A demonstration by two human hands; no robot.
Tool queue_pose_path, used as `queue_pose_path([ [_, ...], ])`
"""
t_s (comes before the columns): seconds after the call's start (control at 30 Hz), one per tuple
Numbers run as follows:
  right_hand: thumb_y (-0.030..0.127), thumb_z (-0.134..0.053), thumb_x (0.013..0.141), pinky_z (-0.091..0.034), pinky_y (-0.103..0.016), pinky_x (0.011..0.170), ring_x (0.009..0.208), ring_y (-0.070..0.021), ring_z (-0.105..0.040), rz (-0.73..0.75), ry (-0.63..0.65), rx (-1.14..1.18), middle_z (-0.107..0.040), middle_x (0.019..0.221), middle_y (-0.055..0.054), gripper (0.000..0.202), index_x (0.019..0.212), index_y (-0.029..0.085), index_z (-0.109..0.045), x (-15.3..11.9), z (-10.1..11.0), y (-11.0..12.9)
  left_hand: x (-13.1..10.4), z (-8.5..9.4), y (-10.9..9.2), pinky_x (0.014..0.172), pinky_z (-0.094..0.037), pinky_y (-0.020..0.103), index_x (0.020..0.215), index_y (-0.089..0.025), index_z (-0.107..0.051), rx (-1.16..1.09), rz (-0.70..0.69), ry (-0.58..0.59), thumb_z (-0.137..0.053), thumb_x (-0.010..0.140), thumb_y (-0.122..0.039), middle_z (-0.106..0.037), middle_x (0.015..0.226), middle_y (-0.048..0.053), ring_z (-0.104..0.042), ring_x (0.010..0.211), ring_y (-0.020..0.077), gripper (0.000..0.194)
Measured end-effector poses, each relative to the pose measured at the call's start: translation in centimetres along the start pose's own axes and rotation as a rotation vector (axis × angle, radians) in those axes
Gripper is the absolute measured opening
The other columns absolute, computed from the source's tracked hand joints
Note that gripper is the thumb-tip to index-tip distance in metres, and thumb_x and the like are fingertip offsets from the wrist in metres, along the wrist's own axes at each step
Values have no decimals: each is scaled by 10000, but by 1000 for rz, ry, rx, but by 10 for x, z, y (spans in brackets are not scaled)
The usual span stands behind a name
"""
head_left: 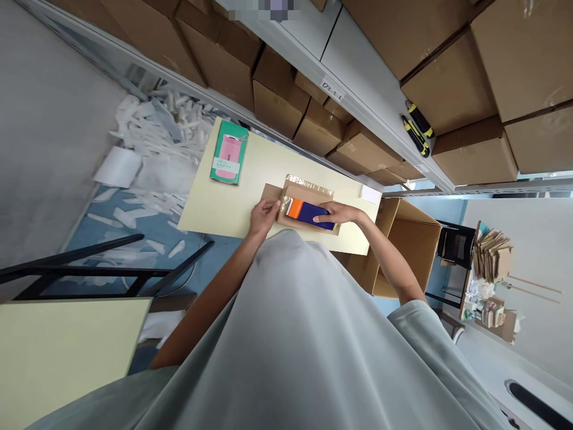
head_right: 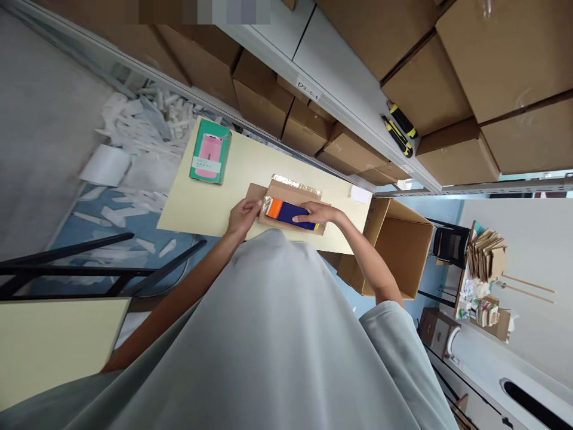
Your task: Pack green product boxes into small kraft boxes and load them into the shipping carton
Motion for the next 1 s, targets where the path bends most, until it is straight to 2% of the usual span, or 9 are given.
queue_pose_path([
  [0.1, 708, -822, 958, -498, -268, 681, 740, -148, -581, -20, -36, 52, -665, 818, 22, 541, 982, 192, -660, -2, 3, -3, -5, 10, -14, 995, -625, 399, 1158, -202, -796, 154, -91, -40, -941, 728, -435, -791, 963, 70, -759, 926, 239, 510],
  [0.23, 708, -855, 935, -558, -273, 711, 741, -153, -653, 6, 70, 200, -745, 831, -2, 549, 927, 202, -644, -1, -9, 1, -14, -1, -31, 915, -627, 342, 974, -187, -834, 212, -167, 22, -948, 716, -451, -803, 900, 59, -734, 834, 208, 387],
  [0.33, 692, -878, 924, -598, -273, 732, 729, -154, -700, 34, 153, 340, -776, 816, -11, 547, 910, 201, -639, 2, -19, 3, -18, -5, -34, 855, -626, 326, 899, -176, -827, 190, -113, 5, -965, 673, -411, -786, 825, 51, -739, 825, 212, 354],
  [0.43, 669, -915, 892, -595, -265, 702, 688, -154, -708, 42, 160, 396, -792, 792, -24, 548, 881, 181, -664, 8, -23, -3, -22, -4, -35, 848, -639, 350, 858, -178, -822, 205, -49, -41, -938, 685, -384, -773, 776, 46, -757, 864, 242, 293],
  [0.53, 658, -927, 880, -588, -280, 698, 682, -175, -724, 50, 170, 424, -794, 765, -39, 544, 837, 168, -693, 14, -26, -10, -27, -1, -38, 882, -656, 373, 863, -173, -829, 276, -65, -66, -894, 717, -366, -788, 793, 53, -772, 903, 257, 249],
  [0.63, 640, -930, 889, -580, -300, 714, 695, -194, -737, 37, 177, 431, -801, 780, -63, 533, 819, 155, -720, 18, -29, -17, -29, 2, -40, 908, -659, 366, 874, -165, -835, 341, -127, -60, -855, 757, -380, -818, 859, 68, -786, 926, 248, 245],
  [0.8, 527, -834, 1018, -558, -300, 769, 701, -178, -705, 42, 107, 290, -779, 760, -55, 460, 785, 142, -739, 26, -25, -23, -23, 8, -34, 863, -658, 374, 899, -160, -839, 430, -138, -122, -796, 775, -329, -846, 920, 92, -791, 885, 249, 213],
  [0.9, 464, -867, 1003, -535, -290, 787, 737, -185, -700, 74, 48, 214, -756, 741, -39, 396, 815, 130, -768, 27, -20, -16, -21, 7, -36, 860, -669, 406, 867, -168, -834, 448, -137, -149, -783, 776, -278, -843, 893, 88, -797, 909, 275, 151],
  [1.0, 493, -892, 979, -536, -296, 786, 753, -200, -719, 82, 104, 219, -761, 754, -44, 411, 855, 117, -784, 20, -24, -9, -23, 7, -41, 923, -676, 437, 806, -175, -824, 447, -136, -185, -811, 754, -224, -841, 871, 79, -806, 954, 293, 72],
])
Point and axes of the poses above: each hand's wrist, its own x-axis towards the middle knuckle, its own z-axis out of the back of the hand, y = z × x, the point moved 10 cm from there along x, towards the middle knuckle
